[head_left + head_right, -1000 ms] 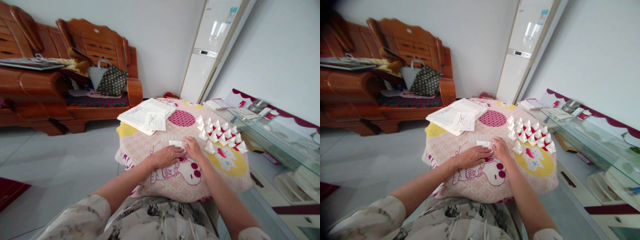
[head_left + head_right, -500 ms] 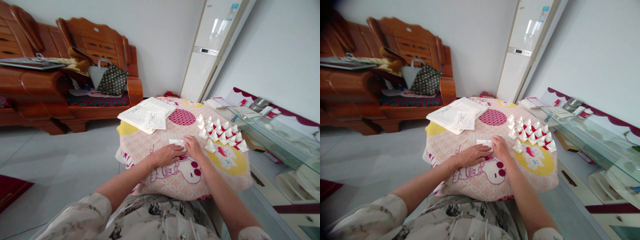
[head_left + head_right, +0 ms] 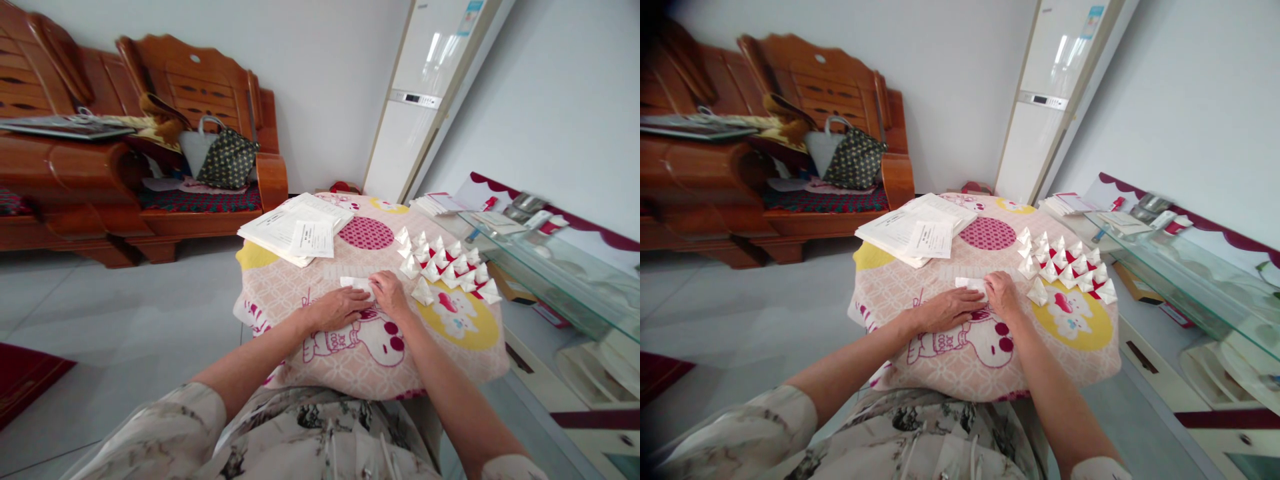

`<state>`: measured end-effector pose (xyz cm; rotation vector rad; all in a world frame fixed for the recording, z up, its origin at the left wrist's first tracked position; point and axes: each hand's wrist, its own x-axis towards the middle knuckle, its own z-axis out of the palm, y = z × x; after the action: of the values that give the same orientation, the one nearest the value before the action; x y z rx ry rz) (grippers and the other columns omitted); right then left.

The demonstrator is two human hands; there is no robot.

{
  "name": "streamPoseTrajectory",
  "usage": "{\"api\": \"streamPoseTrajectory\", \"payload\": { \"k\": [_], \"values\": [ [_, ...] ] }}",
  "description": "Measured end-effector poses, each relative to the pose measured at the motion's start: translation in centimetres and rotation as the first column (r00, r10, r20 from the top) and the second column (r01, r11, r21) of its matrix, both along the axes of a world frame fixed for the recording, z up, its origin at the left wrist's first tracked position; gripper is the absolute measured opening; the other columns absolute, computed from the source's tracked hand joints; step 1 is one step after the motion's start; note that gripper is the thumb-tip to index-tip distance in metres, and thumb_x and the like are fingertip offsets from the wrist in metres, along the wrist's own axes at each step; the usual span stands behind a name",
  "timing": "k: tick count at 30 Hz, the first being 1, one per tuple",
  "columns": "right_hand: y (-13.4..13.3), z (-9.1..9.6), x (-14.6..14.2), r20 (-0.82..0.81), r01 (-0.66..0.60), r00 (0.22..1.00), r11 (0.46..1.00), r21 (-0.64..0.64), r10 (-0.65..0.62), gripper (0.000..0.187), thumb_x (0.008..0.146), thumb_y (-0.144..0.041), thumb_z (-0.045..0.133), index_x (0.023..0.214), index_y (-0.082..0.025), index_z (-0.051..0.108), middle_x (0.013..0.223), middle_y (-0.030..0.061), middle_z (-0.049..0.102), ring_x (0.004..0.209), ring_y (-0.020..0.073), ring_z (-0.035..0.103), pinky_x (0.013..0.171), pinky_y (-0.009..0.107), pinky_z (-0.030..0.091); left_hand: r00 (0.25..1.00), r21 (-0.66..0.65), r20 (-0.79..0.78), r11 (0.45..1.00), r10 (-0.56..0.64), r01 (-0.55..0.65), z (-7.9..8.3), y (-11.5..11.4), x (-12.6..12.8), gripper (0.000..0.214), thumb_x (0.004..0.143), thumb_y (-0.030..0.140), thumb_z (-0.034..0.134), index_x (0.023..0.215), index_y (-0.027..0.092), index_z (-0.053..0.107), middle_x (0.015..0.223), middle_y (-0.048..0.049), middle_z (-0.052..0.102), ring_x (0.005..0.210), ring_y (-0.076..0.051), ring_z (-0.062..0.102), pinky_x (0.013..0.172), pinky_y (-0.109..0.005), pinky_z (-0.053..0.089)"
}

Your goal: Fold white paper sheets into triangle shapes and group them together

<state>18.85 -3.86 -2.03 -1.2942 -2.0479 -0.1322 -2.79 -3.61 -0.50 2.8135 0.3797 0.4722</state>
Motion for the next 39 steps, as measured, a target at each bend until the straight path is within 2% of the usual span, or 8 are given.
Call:
{"api": "streamPoseTrajectory", "payload": {
  "k": [3, 9, 18, 26, 28, 31, 33, 39],
  "values": [
    [-0.1, 0.1, -0.2, 0.042, 0.001, 0.999, 1.0, -0.006, -0.001, 0.018, 0.09, -0.012, 0.054, 0.089, -0.017, 0.071, 0.082, 0.0089, 0.066, 0.083, 0.0239, 0.056, 0.078, 0.035, 0.045, 1.0, 0.013, -0.009, 1.0, 0.003, -0.003, 0.0, 0.0, -0.1, 0.041, 0.099, 0.023, 0.047, 0.139, 0.016, 0.055, 0.142, -0.0135, 0.058, 0.135, -0.025, 0.051, 0.116, -0.041, 0.037],
    [-0.7, 0.4, -0.4, 0.14, -0.044, 0.989, 0.999, 0.002, 0.043, 0.027, 0.092, -0.012, 0.051, 0.072, -0.019, 0.067, 0.075, 0.0072, 0.061, 0.079, 0.0221, 0.052, 0.075, 0.033, 0.041, 0.999, -0.004, 0.033, 1.0, -0.022, 0.022, 0.0, 0.2, -0.1, 0.04, 0.098, 0.021, 0.049, 0.137, 0.017, 0.058, 0.142, -0.013, 0.058, 0.133, -0.024, 0.052, 0.115, -0.04, 0.039],
    [-1.6, 0.5, -0.2, 0.253, -0.063, 0.965, 0.997, -0.049, 0.073, 0.026, 0.091, -0.008, 0.048, 0.072, -0.017, 0.064, 0.079, 0.0096, 0.062, 0.082, 0.0227, 0.052, 0.074, 0.032, 0.04, 1.0, 0.063, 0.021, 0.998, -0.014, 0.012, -0.1, -0.1, -0.1, 0.041, 0.097, 0.018, 0.048, 0.136, 0.015, 0.056, 0.138, -0.0152, 0.059, 0.128, -0.026, 0.056, 0.111, -0.041, 0.043],
    [-1.9, 0.5, -0.6, 0.338, -0.036, 0.94, 0.999, -0.041, 0.048, 0.027, 0.088, -0.003, 0.05, 0.07, -0.016, 0.064, 0.077, 0.0093, 0.061, 0.079, 0.0223, 0.051, 0.07, 0.032, 0.039, 0.994, 0.038, 0.098, 0.998, 0.042, -0.046, -0.3, -0.9, -0.4, 0.024, 0.096, 0.015, 0.048, 0.11, 0.017, 0.068, 0.108, -0.0098, 0.071, 0.103, -0.02, 0.067, 0.095, -0.033, 0.052],
    [-1.9, 0.5, -0.7, 0.33, -0.052, 0.942, 0.998, -0.043, 0.063, 0.026, 0.088, -0.003, 0.05, 0.073, -0.016, 0.066, 0.078, 0.0094, 0.062, 0.08, 0.0225, 0.052, 0.071, 0.032, 0.04, 0.985, 0.037, 0.154, 0.996, 0.072, -0.078, -0.2, -0.9, -0.4, 0.024, 0.097, 0.015, 0.047, 0.106, 0.016, 0.068, 0.103, -0.0091, 0.071, 0.099, -0.019, 0.067, 0.091, -0.032, 0.054],
    [-1.9, 0.3, -0.6, 0.284, -0.076, 0.955, 0.996, -0.044, 0.085, 0.026, 0.089, -0.003, 0.049, 0.078, -0.016, 0.069, 0.079, 0.0093, 0.062, 0.081, 0.0224, 0.053, 0.073, 0.032, 0.043, 0.948, 0.062, 0.272, 0.98, 0.165, -0.188, 0.0, -0.3, -0.2, 0.026, 0.093, 0.01, 0.049, 0.112, 0.015, 0.066, 0.112, -0.0107, 0.069, 0.107, -0.021, 0.063, 0.094, -0.036, 0.053],
    [-1.9, 0.1, -0.5, 0.236, -0.09, 0.967, 0.995, -0.051, 0.1, 0.027, 0.088, -0.004, 0.049, 0.077, -0.016, 0.069, 0.078, 0.0087, 0.062, 0.081, 0.0218, 0.055, 0.073, 0.031, 0.044, 0.931, 0.075, 0.28, 0.961, 0.234, -0.265, 0.1, 0.4, -0.1, 0.032, 0.088, 0.005, 0.051, 0.115, 0.014, 0.066, 0.116, -0.0113, 0.068, 0.11, -0.022, 0.061, 0.096, -0.039, 0.052],
    [-2.2, 0.3, -0.4, 0.051, -0.16, 0.985, 0.981, -0.108, 0.166, 0.026, 0.083, -0.002, 0.053, 0.07, -0.018, 0.069, 0.076, 0.0066, 0.065, 0.077, 0.0193, 0.058, 0.074, 0.03, 0.046, 0.946, 0.075, 0.0, 0.943, 0.325, -0.324, 0.1, 2.2, -0.5, 0.021, 0.088, 0.008, 0.055, 0.091, 0.015, 0.075, 0.093, -0.0085, 0.071, 0.091, -0.021, 0.064, 0.085, -0.033, 0.053]
  ]
}}
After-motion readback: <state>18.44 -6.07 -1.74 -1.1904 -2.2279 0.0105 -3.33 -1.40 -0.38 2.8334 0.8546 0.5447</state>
